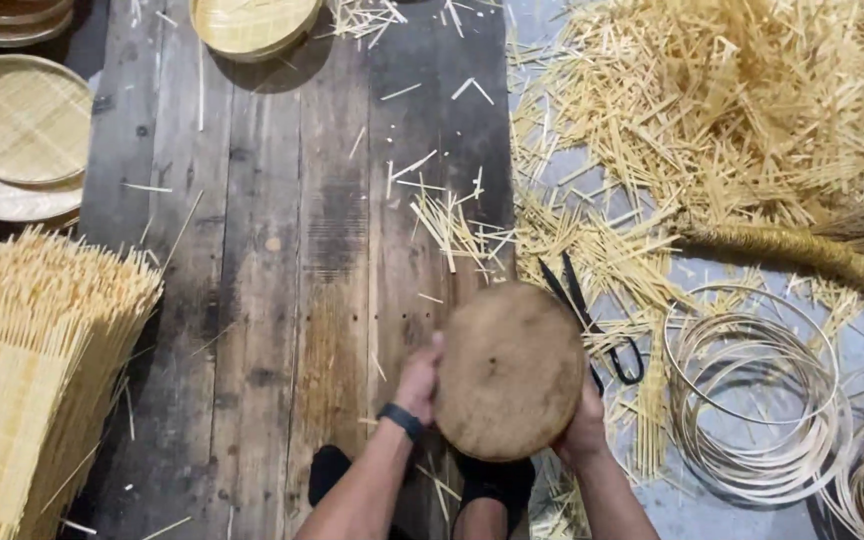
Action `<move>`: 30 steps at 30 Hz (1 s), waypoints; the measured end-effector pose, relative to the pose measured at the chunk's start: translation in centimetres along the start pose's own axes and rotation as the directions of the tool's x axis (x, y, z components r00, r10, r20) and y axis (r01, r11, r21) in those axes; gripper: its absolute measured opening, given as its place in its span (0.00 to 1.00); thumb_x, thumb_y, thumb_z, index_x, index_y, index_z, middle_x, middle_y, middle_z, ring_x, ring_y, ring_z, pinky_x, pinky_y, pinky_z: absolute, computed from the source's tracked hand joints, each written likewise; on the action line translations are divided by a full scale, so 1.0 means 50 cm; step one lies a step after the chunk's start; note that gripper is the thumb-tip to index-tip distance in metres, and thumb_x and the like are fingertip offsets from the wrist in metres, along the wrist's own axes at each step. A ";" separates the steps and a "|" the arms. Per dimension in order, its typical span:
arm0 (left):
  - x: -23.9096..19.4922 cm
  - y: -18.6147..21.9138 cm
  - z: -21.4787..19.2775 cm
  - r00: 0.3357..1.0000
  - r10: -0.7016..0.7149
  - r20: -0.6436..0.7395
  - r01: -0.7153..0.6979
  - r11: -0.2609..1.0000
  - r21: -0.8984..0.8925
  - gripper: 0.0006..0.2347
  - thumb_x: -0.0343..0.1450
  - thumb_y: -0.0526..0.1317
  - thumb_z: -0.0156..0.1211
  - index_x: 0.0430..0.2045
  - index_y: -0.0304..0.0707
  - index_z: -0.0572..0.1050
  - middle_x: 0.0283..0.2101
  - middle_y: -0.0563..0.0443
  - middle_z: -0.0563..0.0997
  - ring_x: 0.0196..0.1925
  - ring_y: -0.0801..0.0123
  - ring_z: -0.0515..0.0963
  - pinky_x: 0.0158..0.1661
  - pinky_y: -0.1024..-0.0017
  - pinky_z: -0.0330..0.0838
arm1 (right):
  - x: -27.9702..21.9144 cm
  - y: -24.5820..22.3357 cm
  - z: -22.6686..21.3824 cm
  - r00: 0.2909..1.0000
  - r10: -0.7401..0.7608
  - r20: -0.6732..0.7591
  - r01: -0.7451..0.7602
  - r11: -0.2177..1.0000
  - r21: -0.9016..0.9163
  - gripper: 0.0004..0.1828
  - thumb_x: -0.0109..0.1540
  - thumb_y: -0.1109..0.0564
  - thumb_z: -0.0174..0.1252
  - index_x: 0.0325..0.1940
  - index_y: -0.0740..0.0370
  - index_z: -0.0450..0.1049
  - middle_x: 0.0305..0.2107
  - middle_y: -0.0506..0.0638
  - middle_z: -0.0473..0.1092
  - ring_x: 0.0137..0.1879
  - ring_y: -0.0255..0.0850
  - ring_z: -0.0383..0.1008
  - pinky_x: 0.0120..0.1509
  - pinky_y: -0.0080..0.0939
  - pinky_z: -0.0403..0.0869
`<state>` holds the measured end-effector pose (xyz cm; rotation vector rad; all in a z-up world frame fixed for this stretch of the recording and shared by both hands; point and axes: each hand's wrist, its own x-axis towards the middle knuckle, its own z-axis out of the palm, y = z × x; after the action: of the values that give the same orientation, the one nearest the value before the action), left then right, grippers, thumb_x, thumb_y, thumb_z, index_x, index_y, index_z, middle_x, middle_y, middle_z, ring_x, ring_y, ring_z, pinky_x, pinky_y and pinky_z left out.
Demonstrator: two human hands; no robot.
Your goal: The person trims excess bamboo strands from the edges of round woven baskets using shears. They repeatedly place a bamboo mat over the basket, align it, and cut the protruding strands flush with the rim, then flip the basket to inspect the result.
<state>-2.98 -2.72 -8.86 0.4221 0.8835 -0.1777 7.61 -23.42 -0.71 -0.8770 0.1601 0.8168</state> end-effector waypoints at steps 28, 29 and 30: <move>-0.696 0.454 -0.863 0.281 0.844 -0.457 0.767 0.088 0.635 0.25 0.64 0.58 0.70 0.44 0.36 0.79 0.53 0.31 0.79 0.54 0.40 0.80 0.51 0.46 0.74 | 0.019 0.197 0.032 0.978 0.102 -0.182 -0.181 0.850 -0.495 0.20 0.61 0.55 0.61 0.54 0.62 0.67 0.36 0.51 0.75 0.37 0.40 0.79 0.33 0.41 0.80; -0.695 0.457 -0.870 0.286 0.856 -0.430 0.803 0.031 0.595 0.20 0.68 0.57 0.64 0.42 0.41 0.81 0.50 0.33 0.82 0.53 0.41 0.81 0.53 0.49 0.75 | 0.017 0.218 0.018 0.958 0.169 -0.232 -0.266 0.827 -0.495 0.18 0.63 0.51 0.59 0.50 0.65 0.69 0.33 0.53 0.75 0.34 0.42 0.78 0.32 0.41 0.78; -0.682 0.464 -0.875 0.304 0.866 -0.397 0.831 -0.036 0.555 0.17 0.71 0.56 0.58 0.41 0.46 0.83 0.48 0.35 0.85 0.53 0.41 0.83 0.55 0.51 0.76 | 0.008 0.236 -0.003 0.929 0.229 -0.291 -0.349 0.800 -0.487 0.19 0.65 0.47 0.57 0.47 0.68 0.70 0.31 0.55 0.74 0.31 0.44 0.77 0.30 0.42 0.77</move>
<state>-47.96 36.24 -0.16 2.5252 1.9995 -0.6443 -0.29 -18.99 -8.31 -1.5013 0.2741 1.0776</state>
